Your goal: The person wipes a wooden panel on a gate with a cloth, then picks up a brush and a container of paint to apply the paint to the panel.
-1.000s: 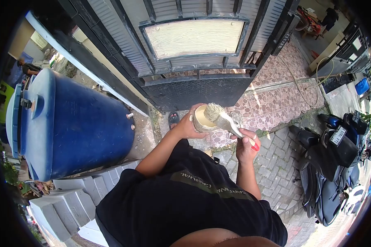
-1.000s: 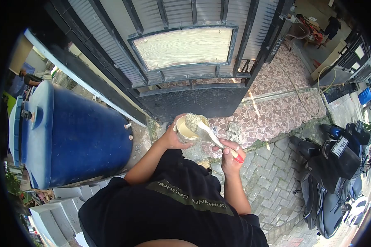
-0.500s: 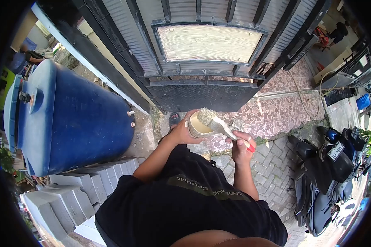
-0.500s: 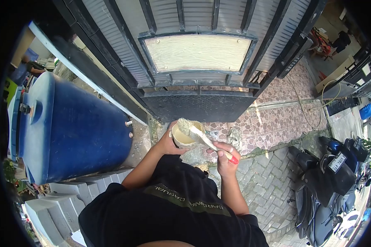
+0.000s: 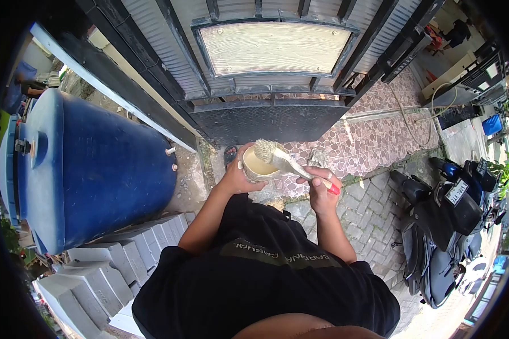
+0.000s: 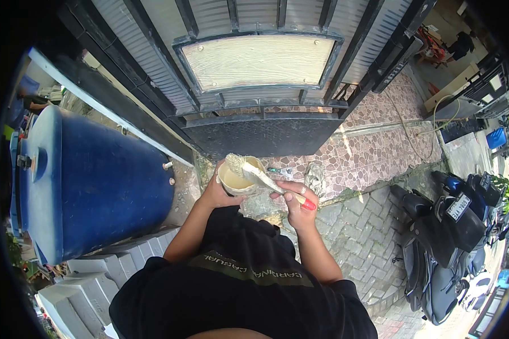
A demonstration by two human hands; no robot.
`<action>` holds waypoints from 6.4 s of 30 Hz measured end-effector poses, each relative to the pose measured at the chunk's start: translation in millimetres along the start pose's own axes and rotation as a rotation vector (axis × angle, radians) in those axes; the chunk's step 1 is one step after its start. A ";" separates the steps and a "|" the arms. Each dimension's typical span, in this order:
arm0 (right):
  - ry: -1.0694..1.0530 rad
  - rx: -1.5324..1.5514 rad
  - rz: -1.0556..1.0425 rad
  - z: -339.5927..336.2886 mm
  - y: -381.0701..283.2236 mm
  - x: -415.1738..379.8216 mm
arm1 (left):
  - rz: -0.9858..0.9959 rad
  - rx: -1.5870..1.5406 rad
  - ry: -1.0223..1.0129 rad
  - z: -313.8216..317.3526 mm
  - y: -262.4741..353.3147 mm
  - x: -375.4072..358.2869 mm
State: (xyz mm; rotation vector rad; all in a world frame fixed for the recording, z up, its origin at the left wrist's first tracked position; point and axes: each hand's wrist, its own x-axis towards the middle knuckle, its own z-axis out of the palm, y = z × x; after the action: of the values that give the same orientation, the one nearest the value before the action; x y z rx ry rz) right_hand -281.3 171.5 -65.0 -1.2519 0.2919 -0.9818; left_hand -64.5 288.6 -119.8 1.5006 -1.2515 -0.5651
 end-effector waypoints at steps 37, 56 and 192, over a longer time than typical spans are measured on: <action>0.139 0.159 0.090 41.0 59.8 60.5 | -0.022 -0.074 0.146 -42.4 -34.7 59.3; 0.133 -0.286 -0.121 38.7 148.9 169.1 | -0.100 -0.065 0.137 -63.8 -101.4 93.2; -0.715 -1.013 -0.522 14.0 -144.2 44.0 | 0.250 -0.169 -0.024 -19.3 41.2 19.5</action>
State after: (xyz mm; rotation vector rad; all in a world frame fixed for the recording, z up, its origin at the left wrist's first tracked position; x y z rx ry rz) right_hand -312.7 149.5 81.5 -2.6040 -0.1552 -0.7316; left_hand -58.3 283.1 -71.0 1.1799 -1.3511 -0.5095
